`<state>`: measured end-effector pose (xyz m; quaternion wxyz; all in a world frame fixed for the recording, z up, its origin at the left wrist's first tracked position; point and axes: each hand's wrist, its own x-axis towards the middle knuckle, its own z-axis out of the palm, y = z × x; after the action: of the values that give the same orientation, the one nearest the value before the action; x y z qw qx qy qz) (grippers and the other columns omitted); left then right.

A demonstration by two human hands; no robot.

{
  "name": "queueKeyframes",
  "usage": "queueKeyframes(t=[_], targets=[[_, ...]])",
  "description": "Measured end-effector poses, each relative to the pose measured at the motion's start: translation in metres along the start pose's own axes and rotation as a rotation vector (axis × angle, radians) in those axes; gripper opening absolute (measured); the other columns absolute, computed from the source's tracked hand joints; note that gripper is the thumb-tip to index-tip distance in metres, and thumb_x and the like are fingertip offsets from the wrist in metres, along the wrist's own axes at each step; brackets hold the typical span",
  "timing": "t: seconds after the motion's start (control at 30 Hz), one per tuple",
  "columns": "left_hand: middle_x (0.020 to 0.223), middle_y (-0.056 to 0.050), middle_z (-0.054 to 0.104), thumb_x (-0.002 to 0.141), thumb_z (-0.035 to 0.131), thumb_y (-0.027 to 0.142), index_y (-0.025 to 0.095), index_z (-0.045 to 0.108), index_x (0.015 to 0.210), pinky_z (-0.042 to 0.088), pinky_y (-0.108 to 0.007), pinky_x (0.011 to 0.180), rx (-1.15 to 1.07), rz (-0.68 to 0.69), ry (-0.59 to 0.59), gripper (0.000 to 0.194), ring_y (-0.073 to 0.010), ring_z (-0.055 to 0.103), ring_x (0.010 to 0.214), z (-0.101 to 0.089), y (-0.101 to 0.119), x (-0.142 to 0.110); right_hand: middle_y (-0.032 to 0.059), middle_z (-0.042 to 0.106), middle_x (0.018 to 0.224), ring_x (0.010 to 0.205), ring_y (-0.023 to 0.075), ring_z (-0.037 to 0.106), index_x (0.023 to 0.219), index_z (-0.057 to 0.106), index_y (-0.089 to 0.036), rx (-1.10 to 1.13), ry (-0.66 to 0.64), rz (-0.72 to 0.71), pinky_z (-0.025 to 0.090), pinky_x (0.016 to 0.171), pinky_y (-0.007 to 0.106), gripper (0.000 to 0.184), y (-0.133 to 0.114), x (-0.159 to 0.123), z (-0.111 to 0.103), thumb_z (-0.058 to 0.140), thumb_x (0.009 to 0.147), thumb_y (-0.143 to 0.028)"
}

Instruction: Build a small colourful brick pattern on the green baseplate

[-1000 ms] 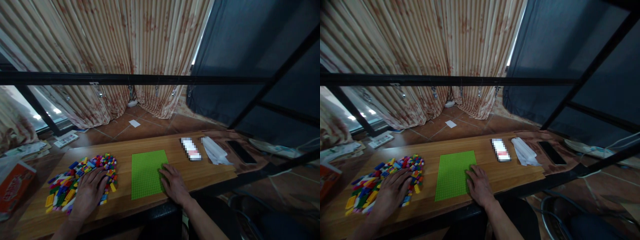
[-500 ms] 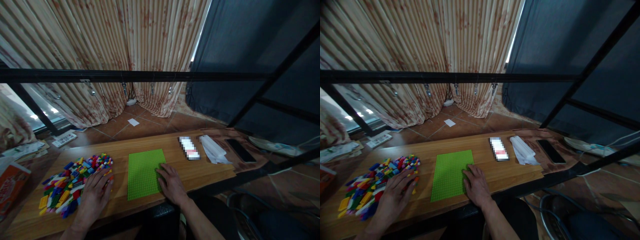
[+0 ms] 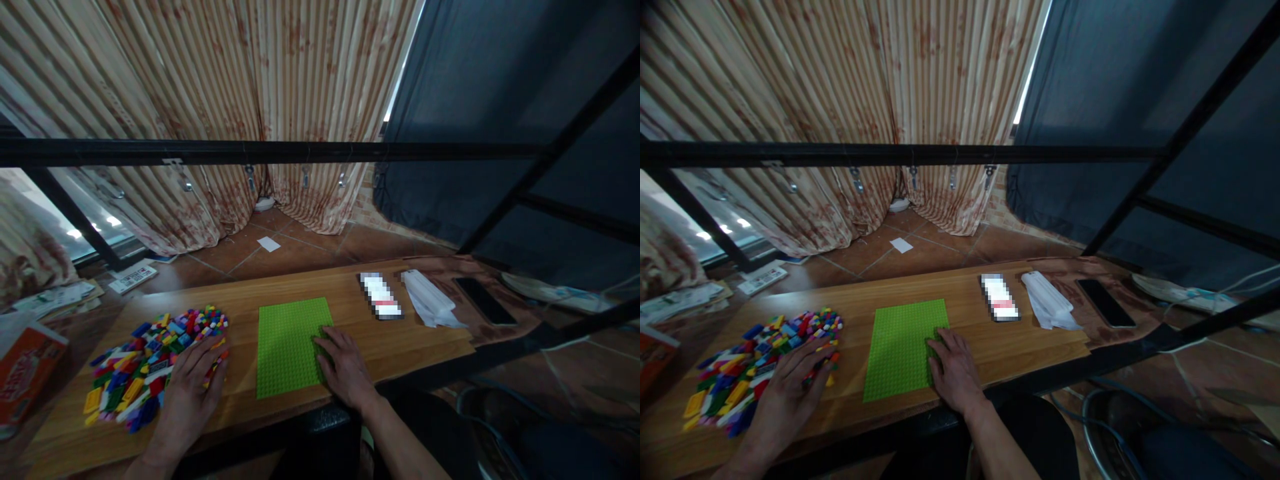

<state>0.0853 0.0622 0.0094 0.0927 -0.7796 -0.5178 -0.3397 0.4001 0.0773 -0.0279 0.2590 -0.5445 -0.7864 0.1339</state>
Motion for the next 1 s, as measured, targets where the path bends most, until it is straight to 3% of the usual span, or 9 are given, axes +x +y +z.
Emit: queueKeyframes(t=[0.37, 1.0], targets=[[0.116, -0.010, 0.063, 0.089, 0.049, 0.034, 0.021, 0.061, 0.106, 0.050, -0.046, 0.091, -0.042, -0.073, -0.031, 0.025, -0.0261, 0.058, 0.109, 0.006, 0.003, -0.012, 0.0081, 0.051, 0.134, 0.126, 0.0253, 0.043, 0.122, 0.059, -0.025, 0.012, 0.018, -0.019, 0.037, 0.104, 0.049, 0.038, 0.001, 0.000, 0.001, 0.051, 0.085, -0.023], [0.115, -0.009, 0.063, 0.089, 0.048, 0.032, 0.021, 0.060, 0.107, 0.050, -0.046, 0.091, -0.029, -0.073, -0.024, 0.023, -0.0259, 0.059, 0.108, -0.002, 0.001, -0.016, 0.0080, 0.051, 0.134, 0.125, 0.0257, 0.044, 0.122, 0.059, -0.025, 0.015, 0.023, -0.024, 0.037, 0.104, 0.050, 0.039, 0.002, -0.001, 0.001, 0.052, 0.084, -0.022]])
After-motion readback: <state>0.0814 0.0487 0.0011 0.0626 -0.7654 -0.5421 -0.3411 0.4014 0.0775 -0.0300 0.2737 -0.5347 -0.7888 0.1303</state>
